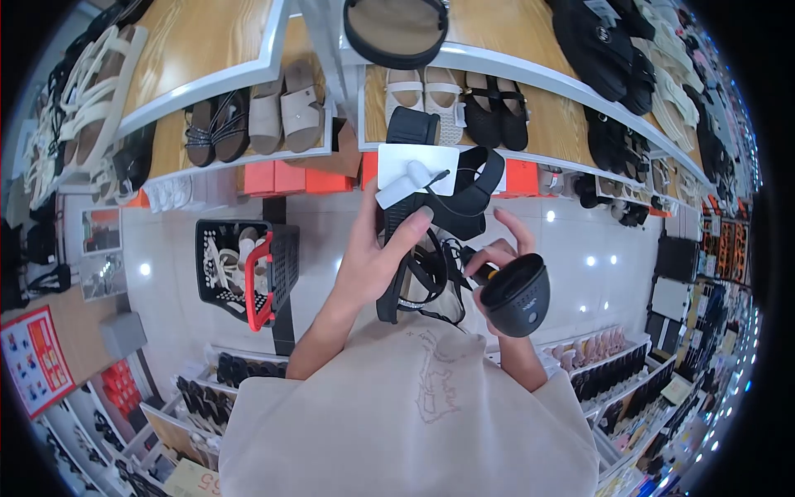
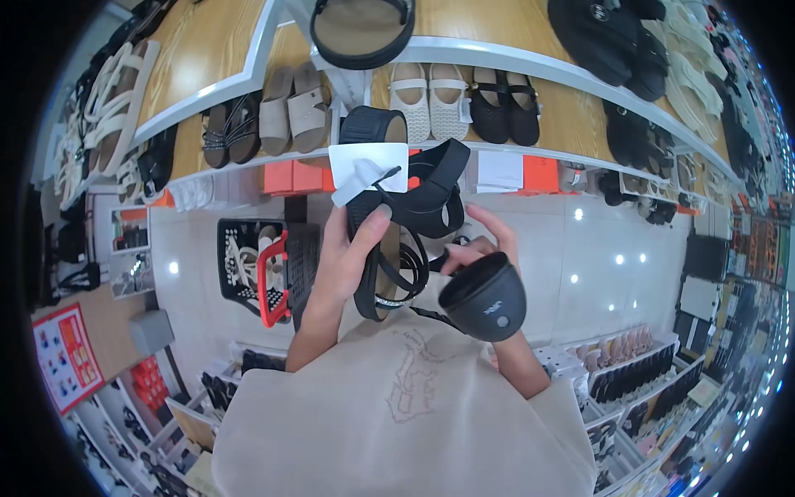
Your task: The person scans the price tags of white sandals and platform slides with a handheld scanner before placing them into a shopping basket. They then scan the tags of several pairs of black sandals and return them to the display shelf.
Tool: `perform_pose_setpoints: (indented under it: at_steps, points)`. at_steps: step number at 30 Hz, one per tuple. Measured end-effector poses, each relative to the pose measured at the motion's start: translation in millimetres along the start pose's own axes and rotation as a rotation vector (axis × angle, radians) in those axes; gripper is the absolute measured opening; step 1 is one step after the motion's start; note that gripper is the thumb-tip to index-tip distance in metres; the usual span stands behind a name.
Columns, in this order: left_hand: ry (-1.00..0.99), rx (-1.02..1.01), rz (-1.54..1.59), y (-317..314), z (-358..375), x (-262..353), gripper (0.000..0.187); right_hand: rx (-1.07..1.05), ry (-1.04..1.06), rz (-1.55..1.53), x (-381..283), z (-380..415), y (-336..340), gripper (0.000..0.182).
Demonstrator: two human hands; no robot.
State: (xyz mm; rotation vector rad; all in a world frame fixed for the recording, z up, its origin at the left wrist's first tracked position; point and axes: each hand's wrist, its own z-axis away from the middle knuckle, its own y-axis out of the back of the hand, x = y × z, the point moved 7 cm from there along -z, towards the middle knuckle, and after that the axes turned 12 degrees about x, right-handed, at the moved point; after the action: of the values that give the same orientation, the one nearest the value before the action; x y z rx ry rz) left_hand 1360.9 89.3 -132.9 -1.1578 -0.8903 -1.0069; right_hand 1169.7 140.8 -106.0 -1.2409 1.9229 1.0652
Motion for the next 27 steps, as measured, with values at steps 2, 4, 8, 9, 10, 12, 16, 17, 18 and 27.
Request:
perform_pose_setpoints:
  at_steps: [2, 4, 8, 9, 10, 12, 16, 17, 18, 27]
  points:
    - [-0.024, 0.028, -0.013, 4.8, 1.7, -2.7, 0.056, -0.132, -0.189, -0.203, 7.9, 1.4, -20.2, 0.052]
    - [-0.045, 0.045, -0.03, 10.2, 3.9, -4.7, 0.056, -0.165, -0.348, -0.264, 22.9, 13.7, -36.6, 0.058]
    - [0.075, 0.09, 0.008, 17.0, 6.7, -14.0, 0.052, -0.166, -0.383, -0.418, 24.0, 15.6, -45.5, 0.06]
    - [0.069, 0.111, 0.034, 18.5, 7.6, -13.4, 0.051, -0.179, -0.383, -0.397, 22.9, 14.9, -44.7, 0.061]
    - [0.071, 0.115, 0.034, 21.1, 7.9, -14.7, 0.051, -0.191, -0.383, -0.375, 20.1, 13.2, -44.6, 0.062]
    - [0.161, 0.084, 0.082, 27.8, 7.8, -27.0, 0.048, -0.139, -0.406, -0.364, 10.2, 6.5, -41.9, 0.053]
    - [0.302, -0.096, 0.374, 30.6, 16.9, -36.7, 0.056, -0.05, -0.082, -0.347, -0.6, 0.9, -24.4, 0.039]
    - [0.256, -0.248, 0.529, 21.4, 19.4, -24.7, 0.058, -0.053, -0.104, -0.39, 0.1, 2.2, -21.6, 0.038]
    - [0.259, -0.248, 0.529, 23.1, 20.5, -26.7, 0.058, -0.058, -0.124, -0.435, -1.9, 1.4, -20.5, 0.038]
    - [0.541, -0.297, 0.878, 23.2, 38.6, -61.1, 0.088, -0.055, -0.067, -0.364, -29.7, 0.6, -25.0, 0.039]
